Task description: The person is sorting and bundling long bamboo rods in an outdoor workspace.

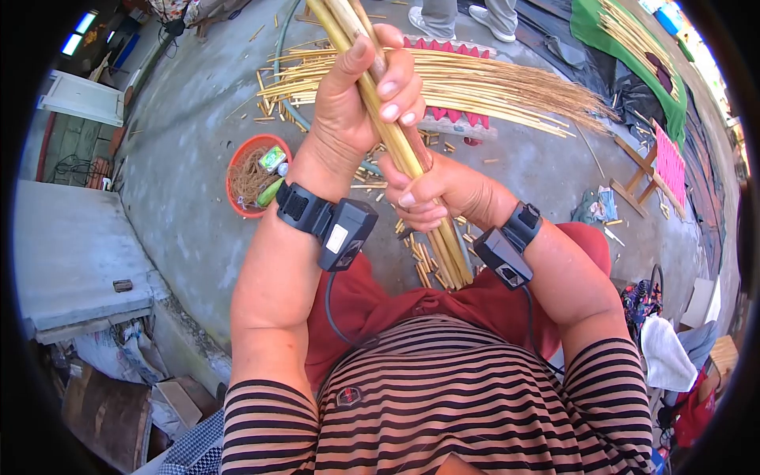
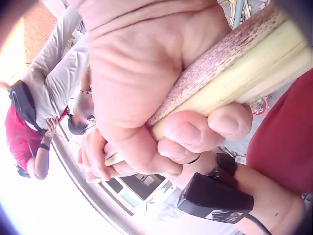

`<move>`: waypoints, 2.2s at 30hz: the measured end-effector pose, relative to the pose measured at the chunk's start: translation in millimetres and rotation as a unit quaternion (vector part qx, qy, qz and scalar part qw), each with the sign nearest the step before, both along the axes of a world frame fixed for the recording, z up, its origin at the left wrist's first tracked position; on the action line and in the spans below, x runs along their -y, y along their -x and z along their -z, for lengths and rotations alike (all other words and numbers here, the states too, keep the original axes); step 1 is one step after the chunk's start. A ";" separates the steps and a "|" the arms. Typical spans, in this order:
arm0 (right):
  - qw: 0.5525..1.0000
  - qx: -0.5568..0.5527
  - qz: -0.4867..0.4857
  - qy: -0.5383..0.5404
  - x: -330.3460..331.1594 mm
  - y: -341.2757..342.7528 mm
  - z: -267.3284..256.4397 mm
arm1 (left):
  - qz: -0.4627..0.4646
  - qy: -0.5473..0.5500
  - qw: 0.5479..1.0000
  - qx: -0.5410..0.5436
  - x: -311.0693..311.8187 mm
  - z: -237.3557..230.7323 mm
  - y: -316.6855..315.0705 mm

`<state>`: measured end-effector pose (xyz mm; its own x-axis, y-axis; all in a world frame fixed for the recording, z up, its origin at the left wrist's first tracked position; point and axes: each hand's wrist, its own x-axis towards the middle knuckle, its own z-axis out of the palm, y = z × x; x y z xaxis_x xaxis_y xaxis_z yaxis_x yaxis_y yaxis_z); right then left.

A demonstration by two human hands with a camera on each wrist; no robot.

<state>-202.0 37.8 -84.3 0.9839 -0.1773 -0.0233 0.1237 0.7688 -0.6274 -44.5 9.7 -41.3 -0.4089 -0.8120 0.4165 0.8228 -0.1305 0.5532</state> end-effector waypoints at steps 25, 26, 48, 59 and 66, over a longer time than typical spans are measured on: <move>0.999 -0.050 0.015 -0.005 -1.4 -5.7 5.8 | -0.173 -0.142 0.966 0.130 -1.6 -16.7 0.5; 0.998 -0.061 0.031 0.016 -4.5 -5.6 -0.1 | -0.144 -0.110 0.976 0.124 -2.5 -18.9 -2.8; 0.746 -0.018 0.640 0.184 54.7 92.5 -66.7 | -0.393 0.239 0.445 0.768 47.1 134.7 -53.2; 0.760 -0.025 0.649 -0.037 71.7 114.9 -48.6 | -0.344 0.286 0.490 0.748 86.9 143.0 -0.8; 0.728 -0.034 0.684 -0.020 57.0 132.9 -48.4 | -0.313 0.282 0.483 0.768 99.7 145.7 2.7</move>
<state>-334.9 -19.2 -35.9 -0.1177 -0.9884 -0.0962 0.7605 -0.0274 -0.6488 -47.1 -90.1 -187.0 -0.3357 -0.9109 0.2400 -0.8332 0.4060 0.3754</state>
